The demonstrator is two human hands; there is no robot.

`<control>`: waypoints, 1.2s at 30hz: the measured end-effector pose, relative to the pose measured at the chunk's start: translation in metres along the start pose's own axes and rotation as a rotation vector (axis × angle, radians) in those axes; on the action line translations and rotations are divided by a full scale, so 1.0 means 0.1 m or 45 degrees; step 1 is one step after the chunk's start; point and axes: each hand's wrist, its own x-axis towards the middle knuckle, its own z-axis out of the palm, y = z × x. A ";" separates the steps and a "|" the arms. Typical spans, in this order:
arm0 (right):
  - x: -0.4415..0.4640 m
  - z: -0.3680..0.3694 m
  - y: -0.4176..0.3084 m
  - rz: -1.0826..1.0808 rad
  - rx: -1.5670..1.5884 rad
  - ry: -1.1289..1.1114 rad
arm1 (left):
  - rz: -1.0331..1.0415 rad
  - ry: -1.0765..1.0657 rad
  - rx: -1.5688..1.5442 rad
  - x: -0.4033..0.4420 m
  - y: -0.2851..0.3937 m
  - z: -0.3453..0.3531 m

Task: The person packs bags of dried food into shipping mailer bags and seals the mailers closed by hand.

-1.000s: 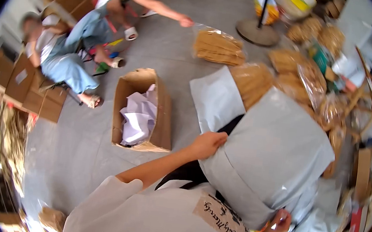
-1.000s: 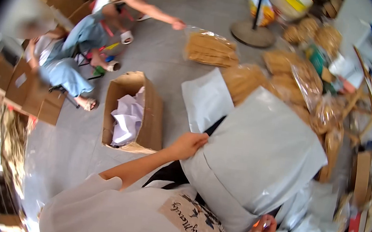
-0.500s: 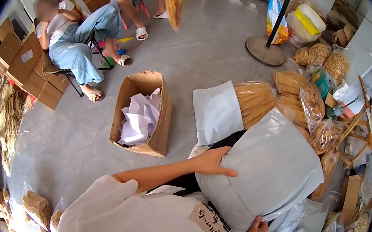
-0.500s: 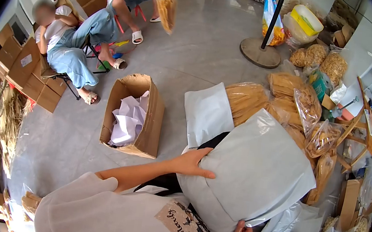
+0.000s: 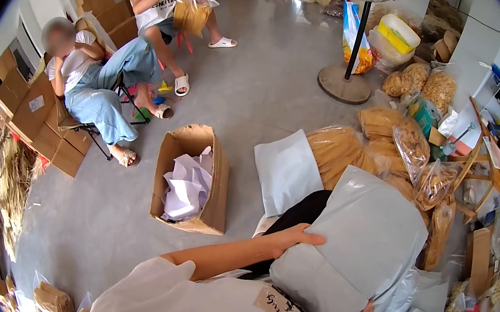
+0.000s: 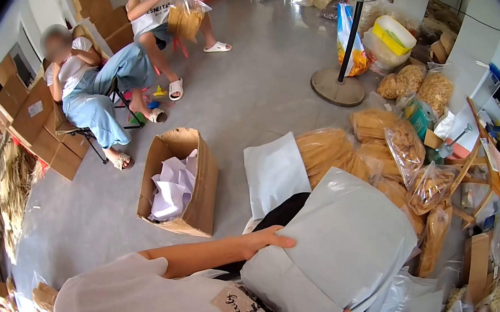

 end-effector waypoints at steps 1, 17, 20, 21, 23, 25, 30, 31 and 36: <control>0.06 -0.05 0.03 0.057 0.001 -0.019 | -0.002 -0.001 0.003 -0.01 0.01 0.02; -0.14 0.46 -0.26 0.301 0.362 0.237 | 0.055 0.165 0.134 0.31 -0.20 0.39; -0.24 0.42 -0.31 0.273 0.430 0.196 | 0.032 0.106 0.153 0.39 -0.20 0.52; -0.28 0.42 -0.34 0.260 0.476 0.185 | 0.008 0.075 0.152 0.40 -0.19 0.64; -0.35 0.39 -0.44 0.212 0.495 0.258 | -0.018 0.040 0.152 0.50 -0.20 0.74; -0.36 0.28 -0.46 -0.010 0.341 0.592 | -0.034 -0.058 0.286 0.63 -0.23 0.79; -0.40 -0.29 -0.77 -0.447 0.616 0.336 | -0.086 -0.267 0.275 0.85 -0.23 0.97; -0.41 -0.41 -0.87 -0.570 0.629 0.333 | -0.012 -0.330 0.299 0.86 -0.24 1.02; -0.53 -1.27 -1.47 -1.088 0.448 0.491 | -0.036 -0.434 0.492 0.81 -0.08 0.84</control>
